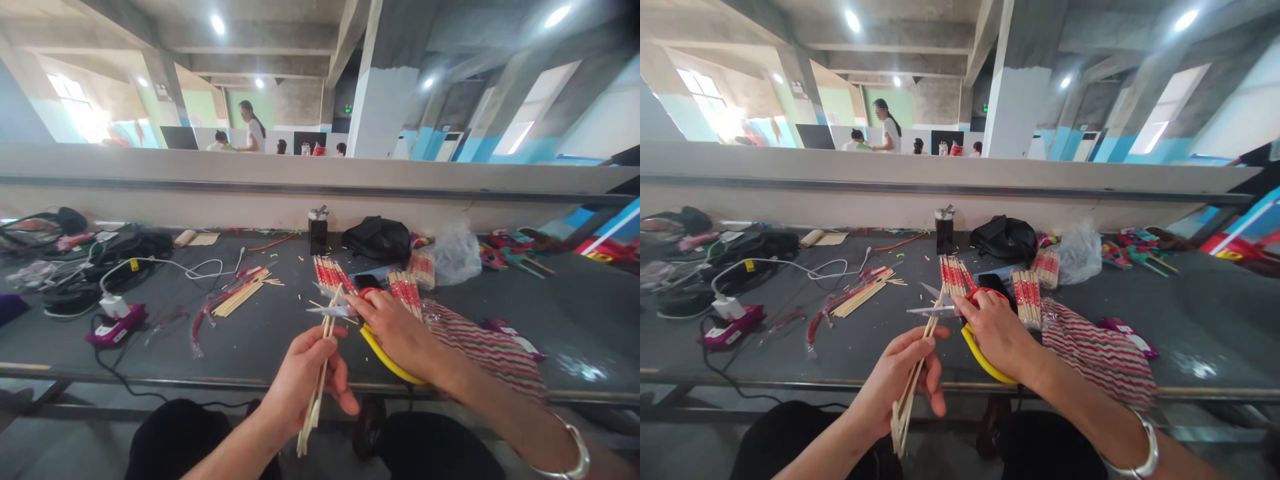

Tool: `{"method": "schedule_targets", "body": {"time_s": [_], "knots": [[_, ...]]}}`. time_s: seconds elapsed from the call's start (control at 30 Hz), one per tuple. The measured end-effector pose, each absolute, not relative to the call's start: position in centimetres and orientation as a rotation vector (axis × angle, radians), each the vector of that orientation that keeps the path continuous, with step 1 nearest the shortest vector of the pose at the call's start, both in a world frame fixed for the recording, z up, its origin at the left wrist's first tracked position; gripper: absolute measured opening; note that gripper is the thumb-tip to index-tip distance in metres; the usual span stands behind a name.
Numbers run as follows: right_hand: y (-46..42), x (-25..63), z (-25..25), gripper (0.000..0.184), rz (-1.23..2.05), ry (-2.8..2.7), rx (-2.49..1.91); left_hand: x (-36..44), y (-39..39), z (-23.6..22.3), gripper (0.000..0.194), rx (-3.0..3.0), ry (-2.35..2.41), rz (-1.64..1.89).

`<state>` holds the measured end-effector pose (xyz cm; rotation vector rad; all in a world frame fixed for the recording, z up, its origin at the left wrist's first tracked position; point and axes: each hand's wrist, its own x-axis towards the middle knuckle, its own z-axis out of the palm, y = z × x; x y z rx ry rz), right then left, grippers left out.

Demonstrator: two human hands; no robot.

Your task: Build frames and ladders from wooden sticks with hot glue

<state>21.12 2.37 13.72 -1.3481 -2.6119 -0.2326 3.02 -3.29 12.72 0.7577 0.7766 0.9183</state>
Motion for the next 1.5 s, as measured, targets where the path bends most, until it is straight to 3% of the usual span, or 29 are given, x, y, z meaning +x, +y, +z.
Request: {"method": "schedule_targets", "body": {"time_s": [0.13,0.37,0.8,0.97,1.33,1.5], "knots": [[2.2,21.3,14.2,0.048,-0.330,-2.592,-1.367,3.0,-3.4,12.8,0.036,0.765,0.787,0.920],[1.5,21.7,15.8,0.051,-0.229,-2.636,-1.358,3.4,-3.7,13.1,0.036,0.786,0.787,0.911],[1.0,23.0,17.6,0.051,0.509,-2.606,-1.245,3.1,-4.5,12.6,0.034,0.776,0.688,0.888],[1.1,23.7,18.0,0.065,0.743,-2.610,-1.050,3.2,-4.5,12.8,0.034,0.744,0.674,0.881],[1.0,22.9,16.8,0.053,0.427,-2.344,-1.324,2.8,-4.3,12.9,0.028,0.689,0.656,0.921],[0.5,22.1,16.2,0.043,0.667,-2.133,-1.297,2.6,-3.6,12.9,0.029,0.612,0.661,0.981]]}}
